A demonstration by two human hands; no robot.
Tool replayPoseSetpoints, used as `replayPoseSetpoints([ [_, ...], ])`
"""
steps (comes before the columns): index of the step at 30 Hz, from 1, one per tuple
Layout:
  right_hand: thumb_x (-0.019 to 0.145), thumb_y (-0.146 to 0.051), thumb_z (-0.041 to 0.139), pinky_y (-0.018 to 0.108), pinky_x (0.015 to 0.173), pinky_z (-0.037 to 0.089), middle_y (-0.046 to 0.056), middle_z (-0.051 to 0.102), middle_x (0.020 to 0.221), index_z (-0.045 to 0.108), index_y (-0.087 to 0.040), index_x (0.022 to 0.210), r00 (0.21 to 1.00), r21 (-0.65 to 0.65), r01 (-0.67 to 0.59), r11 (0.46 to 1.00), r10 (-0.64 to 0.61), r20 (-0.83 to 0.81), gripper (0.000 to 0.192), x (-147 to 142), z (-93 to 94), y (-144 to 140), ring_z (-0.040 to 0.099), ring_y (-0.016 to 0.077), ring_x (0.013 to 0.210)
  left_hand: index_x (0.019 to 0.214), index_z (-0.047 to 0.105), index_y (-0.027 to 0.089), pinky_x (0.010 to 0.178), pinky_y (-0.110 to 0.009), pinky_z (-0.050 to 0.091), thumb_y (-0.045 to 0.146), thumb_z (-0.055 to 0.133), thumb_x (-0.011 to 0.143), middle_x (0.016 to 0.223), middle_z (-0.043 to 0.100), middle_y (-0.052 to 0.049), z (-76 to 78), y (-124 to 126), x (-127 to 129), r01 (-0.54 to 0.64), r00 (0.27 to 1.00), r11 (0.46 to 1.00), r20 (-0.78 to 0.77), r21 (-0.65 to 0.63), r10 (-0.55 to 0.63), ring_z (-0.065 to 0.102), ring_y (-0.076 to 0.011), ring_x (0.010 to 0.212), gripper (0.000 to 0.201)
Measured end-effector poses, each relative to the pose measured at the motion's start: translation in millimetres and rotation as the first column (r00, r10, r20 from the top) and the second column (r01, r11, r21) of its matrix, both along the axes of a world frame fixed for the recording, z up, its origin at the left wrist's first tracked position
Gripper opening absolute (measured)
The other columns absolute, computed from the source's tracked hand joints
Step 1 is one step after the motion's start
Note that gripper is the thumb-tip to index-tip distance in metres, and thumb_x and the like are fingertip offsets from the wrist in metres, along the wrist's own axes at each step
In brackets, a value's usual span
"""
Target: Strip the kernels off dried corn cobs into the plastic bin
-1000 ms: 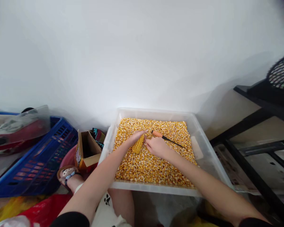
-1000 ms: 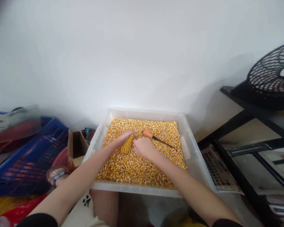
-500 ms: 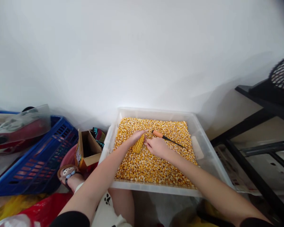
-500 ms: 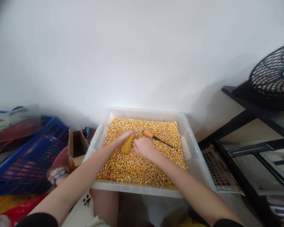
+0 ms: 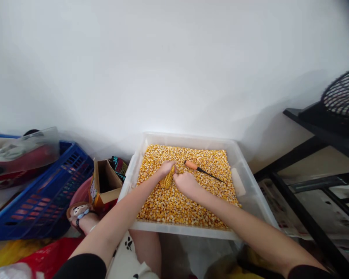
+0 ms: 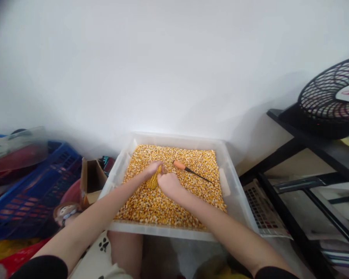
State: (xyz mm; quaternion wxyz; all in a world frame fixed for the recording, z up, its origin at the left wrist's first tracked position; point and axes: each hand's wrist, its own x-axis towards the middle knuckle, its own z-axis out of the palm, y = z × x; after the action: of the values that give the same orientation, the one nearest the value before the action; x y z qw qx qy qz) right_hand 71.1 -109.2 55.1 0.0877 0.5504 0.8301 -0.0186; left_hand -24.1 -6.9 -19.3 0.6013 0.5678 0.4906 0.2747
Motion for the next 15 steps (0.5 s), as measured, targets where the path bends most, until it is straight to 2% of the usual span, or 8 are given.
replayPoseSetpoints([
  [4,0.082,-0.006,0.034,0.031,0.065,0.047,0.017,0.066,0.083,0.057,-0.007,0.098,0.999,-0.006,0.033,0.999,-0.033,-0.012,0.028,-3.9,2.3,1.8,0.064,0.0231,0.076,0.047,0.051,0.015,0.056,-0.027,0.041,0.027,0.036,0.071,0.046,0.052,-0.004,1.1,-0.2,1.4,-0.027,0.999,1.000,-0.020,-0.003,0.027,0.050,-0.0143,0.048,0.030],
  [8,0.086,-0.020,0.035,0.030,0.069,0.047,0.014,0.067,0.085,0.062,-0.011,0.092,0.992,-0.035,0.089,0.995,-0.091,-0.087,0.028,1.9,7.1,10.6,0.063,0.0226,0.080,0.051,0.050,0.016,0.057,-0.025,0.040,0.026,0.038,0.069,0.050,0.053,-0.002,6.1,-2.4,2.1,-0.073,0.997,0.997,-0.038,0.029,0.074,0.049,-0.0136,0.052,0.024],
  [10,0.087,-0.021,0.035,0.030,0.070,0.046,0.014,0.066,0.085,0.062,-0.012,0.091,0.994,-0.024,0.069,0.997,-0.071,-0.087,0.030,4.1,7.2,12.2,0.063,0.0225,0.081,0.051,0.050,0.016,0.058,-0.025,0.039,0.026,0.038,0.069,0.052,0.053,-0.002,8.1,-3.5,2.0,-0.070,0.996,0.997,-0.046,0.040,0.072,0.049,-0.0139,0.054,0.024],
  [15,0.081,-0.009,0.037,0.030,0.070,0.046,0.017,0.066,0.084,0.060,-0.008,0.097,1.000,-0.015,0.008,1.000,-0.008,-0.027,0.027,4.1,4.7,10.8,0.063,0.0221,0.079,0.050,0.049,0.016,0.059,-0.025,0.038,0.027,0.037,0.069,0.053,0.053,-0.003,8.5,-3.8,2.2,-0.058,0.996,0.997,-0.071,0.043,0.061,0.050,-0.0143,0.057,0.026],
])
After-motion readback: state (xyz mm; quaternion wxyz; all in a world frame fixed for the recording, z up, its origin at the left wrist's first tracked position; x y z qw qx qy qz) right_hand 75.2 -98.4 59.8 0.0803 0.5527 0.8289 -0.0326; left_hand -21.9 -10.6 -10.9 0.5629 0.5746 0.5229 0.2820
